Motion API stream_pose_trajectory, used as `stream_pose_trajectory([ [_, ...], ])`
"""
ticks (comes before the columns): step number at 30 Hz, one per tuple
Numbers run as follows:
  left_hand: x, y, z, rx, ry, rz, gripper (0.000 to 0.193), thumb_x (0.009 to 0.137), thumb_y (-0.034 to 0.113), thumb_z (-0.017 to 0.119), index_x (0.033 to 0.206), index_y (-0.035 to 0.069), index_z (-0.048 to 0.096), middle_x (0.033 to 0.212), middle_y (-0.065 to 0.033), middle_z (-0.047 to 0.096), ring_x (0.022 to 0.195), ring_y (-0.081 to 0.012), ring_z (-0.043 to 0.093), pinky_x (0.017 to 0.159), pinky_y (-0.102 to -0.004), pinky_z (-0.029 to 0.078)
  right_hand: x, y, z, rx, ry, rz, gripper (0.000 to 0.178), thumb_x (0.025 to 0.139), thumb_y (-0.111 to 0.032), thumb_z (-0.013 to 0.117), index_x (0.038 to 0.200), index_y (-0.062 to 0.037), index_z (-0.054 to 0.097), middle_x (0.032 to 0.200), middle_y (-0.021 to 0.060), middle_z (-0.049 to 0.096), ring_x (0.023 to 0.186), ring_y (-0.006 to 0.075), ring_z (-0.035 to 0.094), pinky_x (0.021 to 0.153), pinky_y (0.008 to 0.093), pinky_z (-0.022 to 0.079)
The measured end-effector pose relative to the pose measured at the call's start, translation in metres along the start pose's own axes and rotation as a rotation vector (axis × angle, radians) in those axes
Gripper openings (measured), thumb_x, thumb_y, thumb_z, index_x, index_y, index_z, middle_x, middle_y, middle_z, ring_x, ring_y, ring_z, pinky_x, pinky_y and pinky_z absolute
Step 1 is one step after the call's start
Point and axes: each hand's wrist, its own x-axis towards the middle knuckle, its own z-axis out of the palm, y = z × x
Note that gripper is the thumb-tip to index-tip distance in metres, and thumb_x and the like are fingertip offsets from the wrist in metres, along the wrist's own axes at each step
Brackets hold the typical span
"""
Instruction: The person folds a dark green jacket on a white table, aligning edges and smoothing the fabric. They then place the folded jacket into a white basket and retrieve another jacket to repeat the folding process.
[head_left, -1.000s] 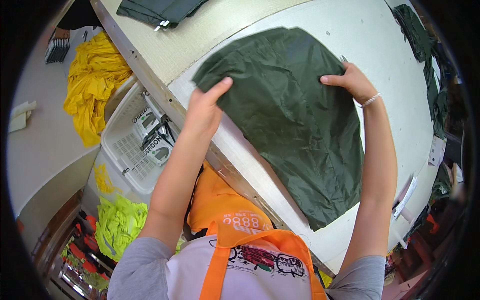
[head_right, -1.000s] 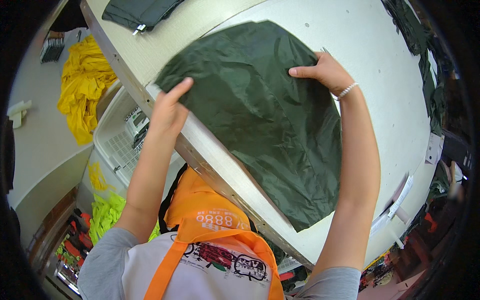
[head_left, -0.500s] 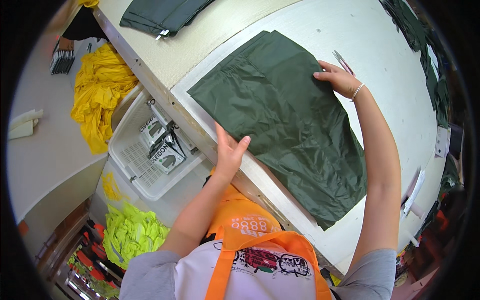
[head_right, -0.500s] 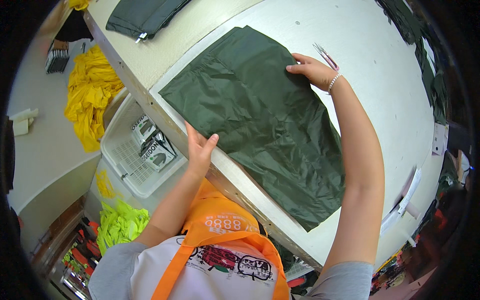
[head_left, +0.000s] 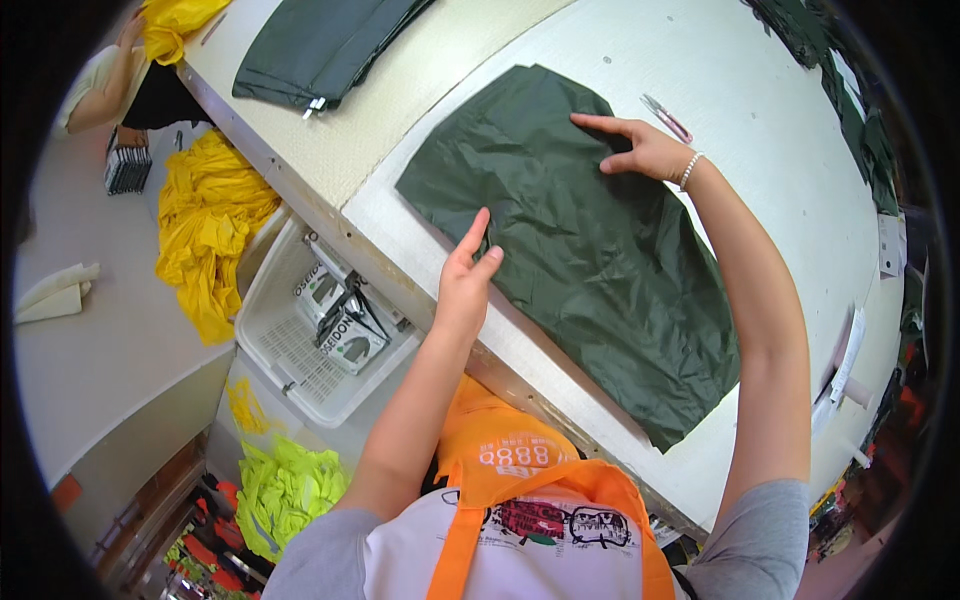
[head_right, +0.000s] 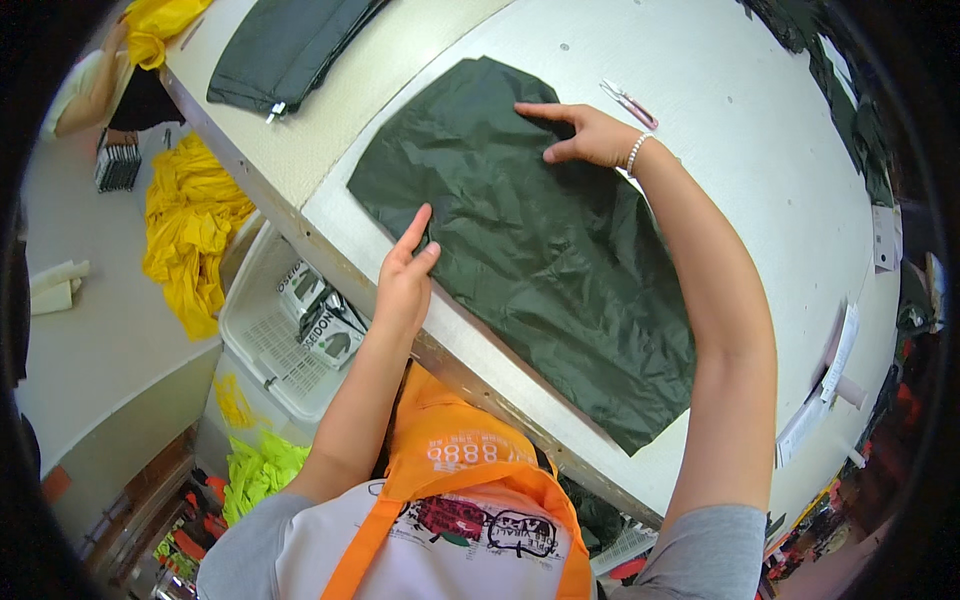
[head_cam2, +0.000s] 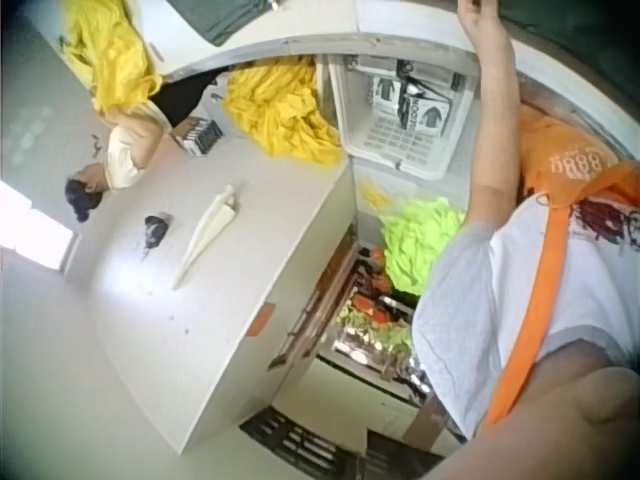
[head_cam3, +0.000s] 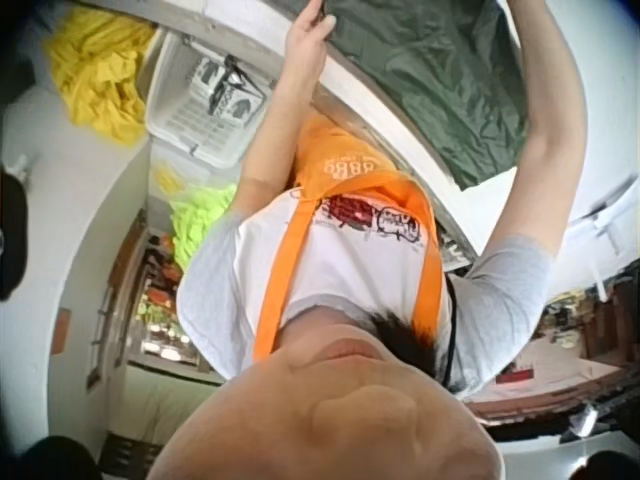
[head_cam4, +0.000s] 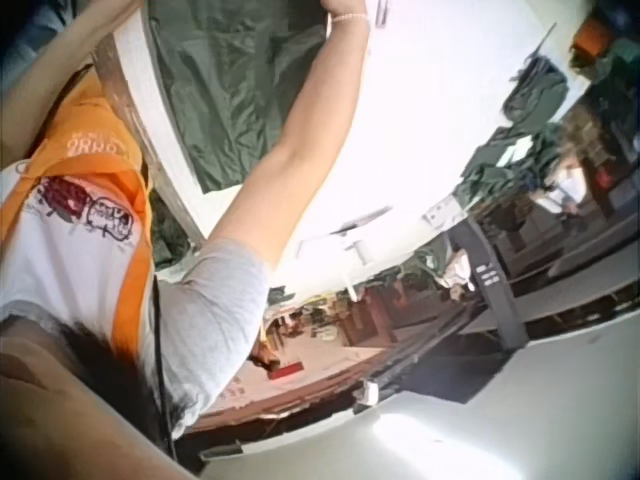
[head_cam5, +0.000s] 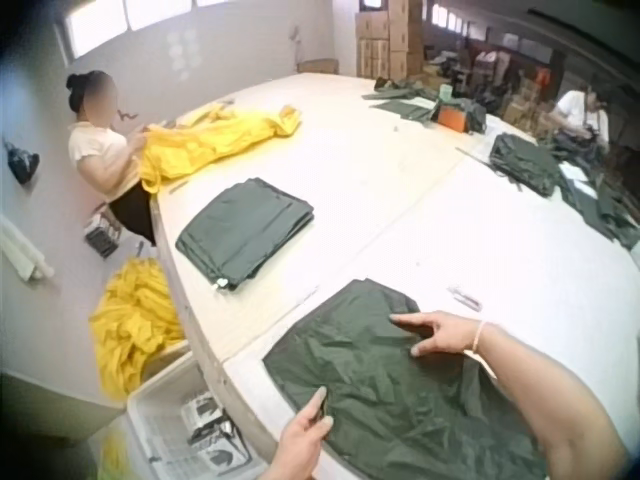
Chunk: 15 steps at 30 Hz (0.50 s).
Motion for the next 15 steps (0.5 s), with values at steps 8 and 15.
stream_pose_trajectory([
  [8, -0.062, 0.099, 0.025, 0.577, -0.307, -0.195, 0.038, 0.076, 0.001, 0.065, 0.111, -0.010, 0.060, 0.101, -0.0109, 0.067, 0.088, -0.0111, 0.061, 0.083, -0.0232, 0.048, -0.083, -0.149, -0.025, -0.964, -0.186, 0.082, 0.032, 0.071, -0.028, 0.079, 0.081, 0.0007, 0.071, 0.102, 0.0157, 0.062, 0.103, 0.0294, 0.054, 0.081, 0.0354, 0.050],
  [15, -0.002, 0.027, -0.017, -0.217, -0.013, -0.246, 0.052, 0.089, 0.025, 0.058, 0.134, 0.004, 0.041, 0.125, -0.0117, 0.054, 0.112, -0.0175, 0.052, 0.095, -0.0309, 0.041, -0.005, -0.022, -0.011, -0.244, 0.137, 0.174, 0.052, 0.075, -0.048, 0.074, 0.100, -0.0040, 0.060, 0.096, 0.0076, 0.060, 0.086, 0.0147, 0.055, 0.077, 0.0275, 0.045],
])
